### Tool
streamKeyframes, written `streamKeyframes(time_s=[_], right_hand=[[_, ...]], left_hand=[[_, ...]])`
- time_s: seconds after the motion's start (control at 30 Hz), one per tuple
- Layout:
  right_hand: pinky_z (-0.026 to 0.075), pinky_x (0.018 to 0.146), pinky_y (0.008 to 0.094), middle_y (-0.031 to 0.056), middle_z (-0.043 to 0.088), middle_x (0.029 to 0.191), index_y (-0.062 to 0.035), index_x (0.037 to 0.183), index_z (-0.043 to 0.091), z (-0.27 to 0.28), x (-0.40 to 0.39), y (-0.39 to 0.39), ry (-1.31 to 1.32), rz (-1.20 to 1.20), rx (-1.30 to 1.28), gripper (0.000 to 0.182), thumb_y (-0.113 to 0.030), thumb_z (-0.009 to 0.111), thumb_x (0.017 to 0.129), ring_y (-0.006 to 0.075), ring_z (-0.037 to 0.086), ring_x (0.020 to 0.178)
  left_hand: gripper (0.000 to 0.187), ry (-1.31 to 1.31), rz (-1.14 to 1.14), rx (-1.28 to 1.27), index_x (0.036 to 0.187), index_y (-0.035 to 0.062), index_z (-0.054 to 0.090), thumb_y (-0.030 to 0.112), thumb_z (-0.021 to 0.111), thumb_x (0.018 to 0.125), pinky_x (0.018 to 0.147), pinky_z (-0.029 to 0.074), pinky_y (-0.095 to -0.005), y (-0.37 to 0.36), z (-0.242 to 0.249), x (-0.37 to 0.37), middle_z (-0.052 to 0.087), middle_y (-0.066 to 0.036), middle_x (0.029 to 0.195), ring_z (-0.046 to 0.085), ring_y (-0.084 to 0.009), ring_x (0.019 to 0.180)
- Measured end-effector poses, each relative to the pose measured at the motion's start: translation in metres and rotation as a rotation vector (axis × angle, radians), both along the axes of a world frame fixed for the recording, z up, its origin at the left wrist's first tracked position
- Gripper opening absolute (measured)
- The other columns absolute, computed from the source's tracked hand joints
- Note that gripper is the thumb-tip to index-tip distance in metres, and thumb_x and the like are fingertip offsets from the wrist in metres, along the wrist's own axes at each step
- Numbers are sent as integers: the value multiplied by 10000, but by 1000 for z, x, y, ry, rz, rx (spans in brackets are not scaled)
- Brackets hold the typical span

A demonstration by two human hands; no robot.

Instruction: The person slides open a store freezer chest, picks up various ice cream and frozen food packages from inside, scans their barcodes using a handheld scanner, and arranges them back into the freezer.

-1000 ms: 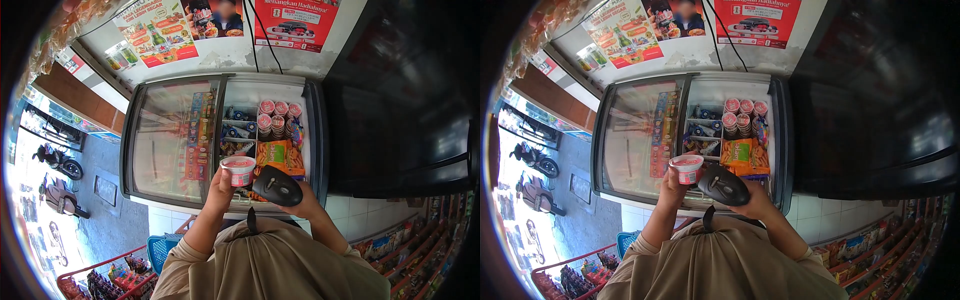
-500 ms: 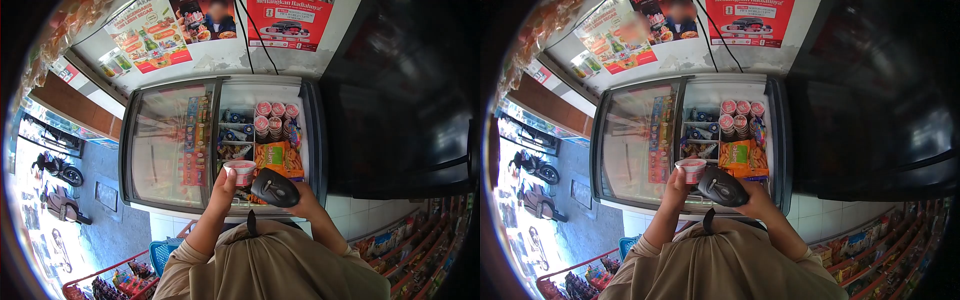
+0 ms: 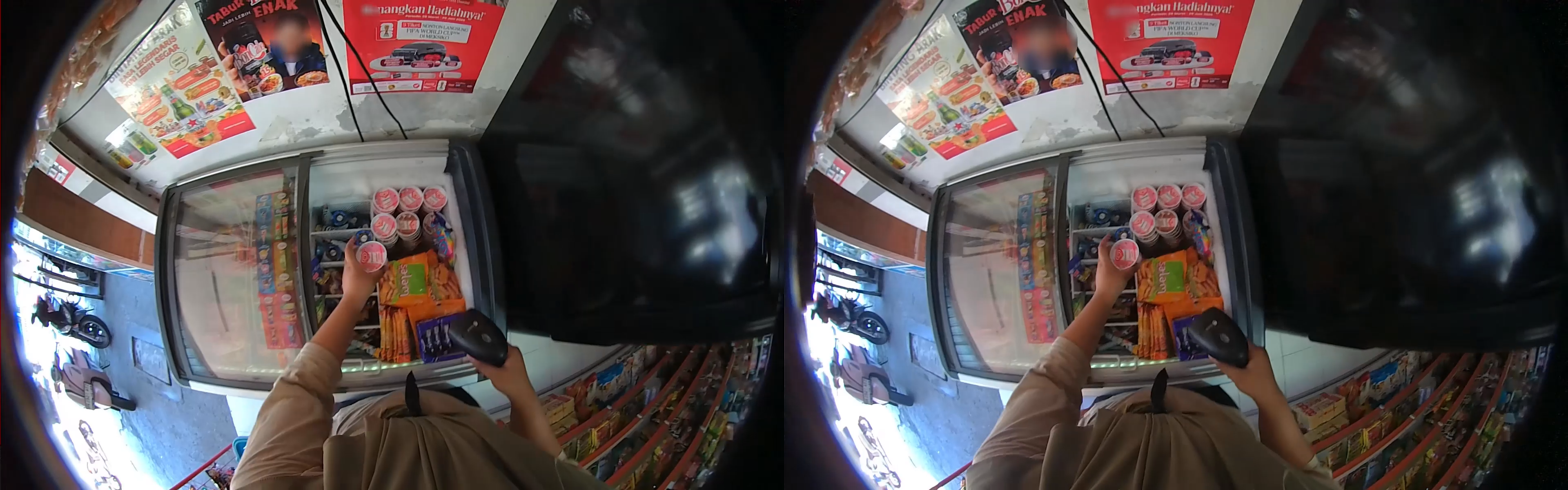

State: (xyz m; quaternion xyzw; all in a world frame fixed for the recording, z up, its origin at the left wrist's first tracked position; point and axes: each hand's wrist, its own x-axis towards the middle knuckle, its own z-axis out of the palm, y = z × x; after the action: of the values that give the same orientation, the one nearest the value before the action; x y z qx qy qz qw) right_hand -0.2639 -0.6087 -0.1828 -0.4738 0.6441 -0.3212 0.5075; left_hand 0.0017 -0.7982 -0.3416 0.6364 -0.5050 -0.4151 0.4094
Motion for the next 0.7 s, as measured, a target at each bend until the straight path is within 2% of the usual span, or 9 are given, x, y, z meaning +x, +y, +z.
streamKeyframes(time_s=[0.07,0.27,0.4,0.47,0.5,0.53,0.6,0.63,0.7], right_hand=[[457,601,243,37,642,736,-11,988,623,5,-5,2,-42,-89,114,302,-86,738,719,72,568,651],[428,520,232,5,611,670,-12,908,627,-2,-16,-2,-10,-198,220,216,-81,730,731,54,528,581],[444,545,239,15,626,697,-14,937,631,-19,-26,-6,-31,-169,196,244,-88,732,728,62,547,603],[458,568,249,26,639,724,-15,952,633,-31,-26,-18,-91,-163,211,261,-92,734,724,74,564,625],[469,606,261,39,652,767,-16,977,629,-38,-23,-29,-45,-105,124,297,-97,738,714,89,582,667],[479,644,274,52,665,809,-16,1003,625,-45,-21,-40,1,-48,37,332,-102,742,704,103,599,709],[485,701,290,84,670,862,-35,1047,612,-62,-20,-64,-54,7,17,394,-107,747,684,131,621,790],[486,703,297,97,669,864,-50,1063,607,-60,-18,-79,-29,66,6,412,-113,745,680,154,633,796],[487,705,304,110,669,865,-64,1078,601,-65,-14,-106,-19,126,1,430,-120,743,676,178,646,803]], left_hand=[[932,-375,-54,-139,1346,63,255,125,800,592,903,440,-387,-29,-32,-3,459,-200,1210,506,-343,1095],[779,-387,-76,-35,1270,71,406,88,765,579,934,427,-368,-88,-59,-15,460,-152,1234,471,-339,1133],[690,-333,-20,-282,1252,26,427,127,757,655,891,441,-363,-99,-89,-16,517,-142,1170,516,-300,1072],[632,459,-29,103,1249,21,439,165,749,717,855,451,-353,-102,-92,-15,548,-99,1159,535,-244,1041],[596,609,-86,369,1265,44,437,299,694,792,815,458,-336,-98,-81,-10,555,-61,1167,538,-195,1035],[596,597,-94,382,1265,44,437,299,694,792,815,458,-336,-92,-82,-8,555,-61,1167,538,-195,1035],[606,1040,-252,541,1275,65,435,429,615,826,817,449,-343,-77,-85,0,544,-66,1190,534,-197,1054],[639,992,-295,495,1286,82,416,509,557,832,840,428,-375,-69,-74,-4,555,-70,1168,522,-211,1074],[790,987,-483,536,1286,42,415,570,633,741,922,408,-382,-62,-61,-1,541,-90,1203,516,-221,1105]])
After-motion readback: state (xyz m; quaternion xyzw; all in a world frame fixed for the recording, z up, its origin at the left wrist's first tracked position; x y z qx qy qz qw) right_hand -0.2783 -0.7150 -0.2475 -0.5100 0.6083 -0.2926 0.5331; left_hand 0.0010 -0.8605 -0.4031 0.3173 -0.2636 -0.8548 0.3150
